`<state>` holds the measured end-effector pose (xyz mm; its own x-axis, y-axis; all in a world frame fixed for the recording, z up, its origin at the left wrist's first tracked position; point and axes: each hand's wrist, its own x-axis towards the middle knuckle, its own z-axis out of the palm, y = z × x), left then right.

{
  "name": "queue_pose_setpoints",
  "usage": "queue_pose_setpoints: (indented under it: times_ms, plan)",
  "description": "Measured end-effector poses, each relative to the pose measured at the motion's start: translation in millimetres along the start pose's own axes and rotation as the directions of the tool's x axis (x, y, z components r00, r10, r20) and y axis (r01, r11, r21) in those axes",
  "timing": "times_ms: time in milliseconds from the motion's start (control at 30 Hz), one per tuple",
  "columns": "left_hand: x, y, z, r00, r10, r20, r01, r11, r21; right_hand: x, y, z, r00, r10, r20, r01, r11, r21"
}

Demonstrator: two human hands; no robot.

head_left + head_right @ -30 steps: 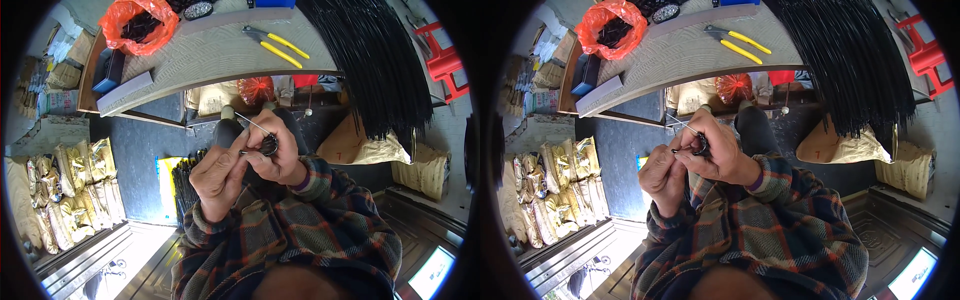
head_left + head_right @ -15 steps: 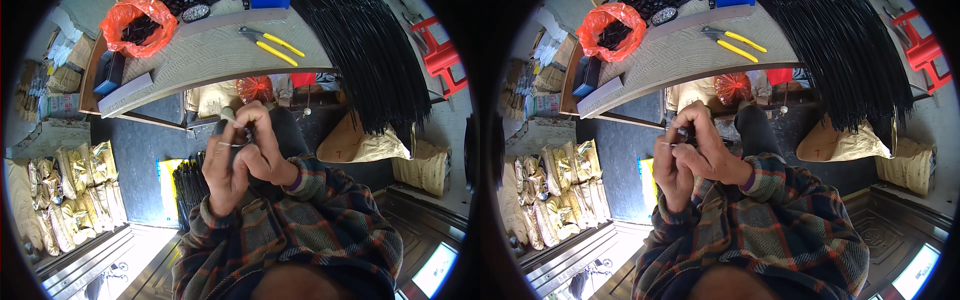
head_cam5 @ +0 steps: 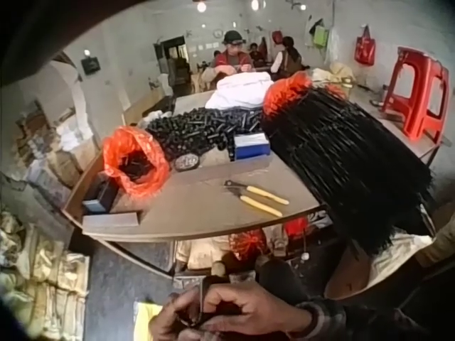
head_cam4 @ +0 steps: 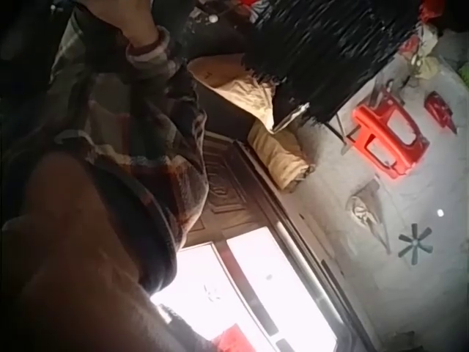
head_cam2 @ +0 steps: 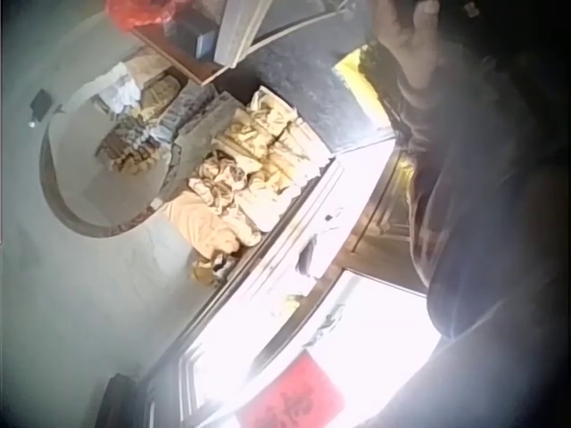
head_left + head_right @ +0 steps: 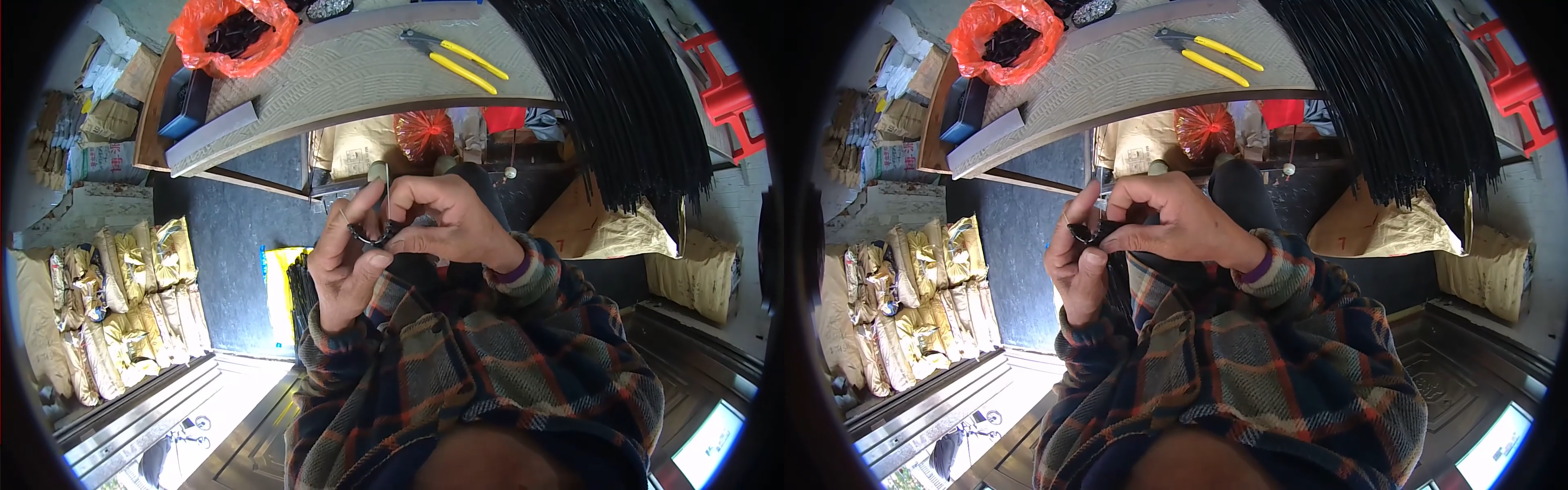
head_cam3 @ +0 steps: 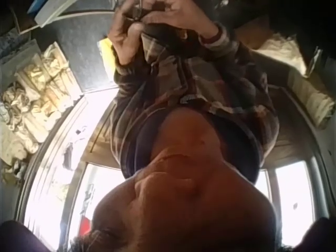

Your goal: The person is assembling industrial brushes by inserting bundles of bristles into housing components and trimming them with nippers.

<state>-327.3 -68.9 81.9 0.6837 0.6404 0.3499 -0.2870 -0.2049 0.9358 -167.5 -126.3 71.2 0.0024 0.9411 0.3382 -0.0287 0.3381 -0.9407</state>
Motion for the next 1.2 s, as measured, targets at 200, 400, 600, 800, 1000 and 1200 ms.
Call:
queue_pose_setpoints:
  times_ms: [200, 400, 600, 800, 1000, 1200]
  plan:
    - [-4.7, 0.2, 3.4, 0.991, 0.082, -0.104, -0.055, 0.970, 0.236, 10.5, -3.1, -12.2, 0.987, -0.016, 0.163, 0.001, 0.996, 0.087]
    - [-2.9, 3.2, -7.5, 0.992, 0.124, -0.030, -0.118, 0.981, 0.154, 17.2, -6.1, -8.5, 0.967, -0.023, 0.255, -0.015, 0.989, 0.148]
    - [-4.6, -7.0, -14.9, 0.969, 0.194, 0.153, -0.156, 0.960, -0.234, 14.5, -27.8, -0.7, 0.944, -0.125, 0.305, 0.148, 0.988, -0.053]
    - [-1.5, -17.3, -19.7, 0.983, 0.161, 0.090, -0.112, 0.910, -0.398, 30.5, -26.8, -4.7, 0.911, -0.035, 0.411, 0.027, 0.999, 0.024]
    - [-0.2, -32.1, -32.8, 0.954, -0.082, -0.287, -0.044, 0.912, -0.407, 95.5, -0.7, -33.4, 0.902, 0.166, 0.398, -0.167, 0.985, -0.032]
    - [0.3, -46.6, -44.2, 0.925, -0.174, -0.339, -0.011, 0.877, -0.480, 282.8, 82.9, -67.8, 0.989, -0.139, 0.049, 0.139, 0.770, -0.623]
